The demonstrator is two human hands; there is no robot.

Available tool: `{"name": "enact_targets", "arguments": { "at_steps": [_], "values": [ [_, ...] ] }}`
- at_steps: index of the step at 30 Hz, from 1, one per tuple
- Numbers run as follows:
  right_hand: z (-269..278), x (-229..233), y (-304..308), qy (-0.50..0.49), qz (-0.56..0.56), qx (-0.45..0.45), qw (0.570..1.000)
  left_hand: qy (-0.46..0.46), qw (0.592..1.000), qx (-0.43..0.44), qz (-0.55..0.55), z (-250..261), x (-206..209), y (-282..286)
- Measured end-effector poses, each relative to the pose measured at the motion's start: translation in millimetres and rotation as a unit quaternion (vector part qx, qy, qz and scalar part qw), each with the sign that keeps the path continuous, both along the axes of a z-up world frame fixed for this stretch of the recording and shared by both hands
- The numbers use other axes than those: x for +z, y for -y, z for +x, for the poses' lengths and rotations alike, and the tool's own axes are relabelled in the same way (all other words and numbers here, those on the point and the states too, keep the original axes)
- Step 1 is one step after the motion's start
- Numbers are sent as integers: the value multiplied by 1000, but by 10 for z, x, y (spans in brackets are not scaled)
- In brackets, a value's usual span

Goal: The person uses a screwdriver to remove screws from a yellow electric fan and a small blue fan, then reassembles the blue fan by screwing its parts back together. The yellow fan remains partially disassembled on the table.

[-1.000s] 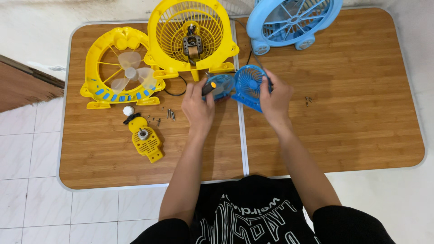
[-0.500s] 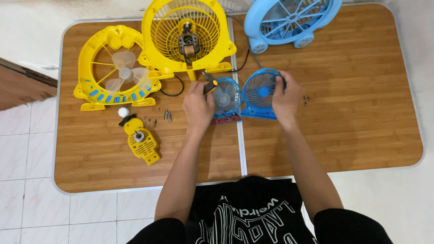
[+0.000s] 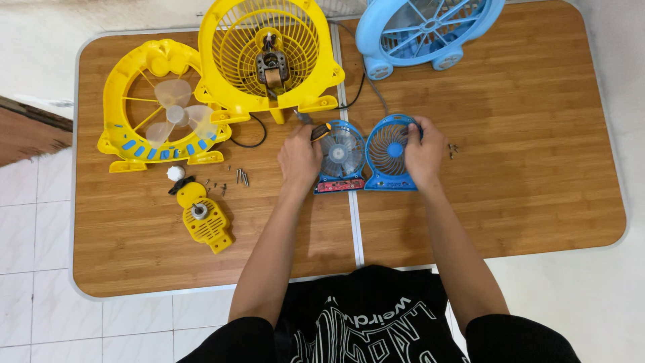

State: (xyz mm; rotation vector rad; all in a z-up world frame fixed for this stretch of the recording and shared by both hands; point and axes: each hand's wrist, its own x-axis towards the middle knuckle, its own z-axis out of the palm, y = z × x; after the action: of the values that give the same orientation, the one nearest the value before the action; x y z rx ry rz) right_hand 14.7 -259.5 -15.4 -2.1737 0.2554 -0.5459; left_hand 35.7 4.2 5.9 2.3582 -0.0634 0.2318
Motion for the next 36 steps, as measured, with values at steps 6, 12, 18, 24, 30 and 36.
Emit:
{"name": "enact_targets", "arguments": {
  "at_steps": [6,12,18,24,30,36],
  "values": [
    [76,-176,89,-42,28,12,999,-44,998,6,33,77,-48,27],
    [153,-233,127,-83,-1,14,996,-134,990,17,43,125,8,43],
    [176,-202,104,-83,-5,26,996,-74,997,12,-3,36,22,-52],
    [196,-214,54,-77,5,47,996,-14,999,15,49,-88,-137,-280],
    [203,-226,19,-79,26,64,995,20,989,31,144,-184,-322,-362],
    [169,-196,14,-74,8,47,996,24,989,30,145,-234,-463,-355]
  ]
}}
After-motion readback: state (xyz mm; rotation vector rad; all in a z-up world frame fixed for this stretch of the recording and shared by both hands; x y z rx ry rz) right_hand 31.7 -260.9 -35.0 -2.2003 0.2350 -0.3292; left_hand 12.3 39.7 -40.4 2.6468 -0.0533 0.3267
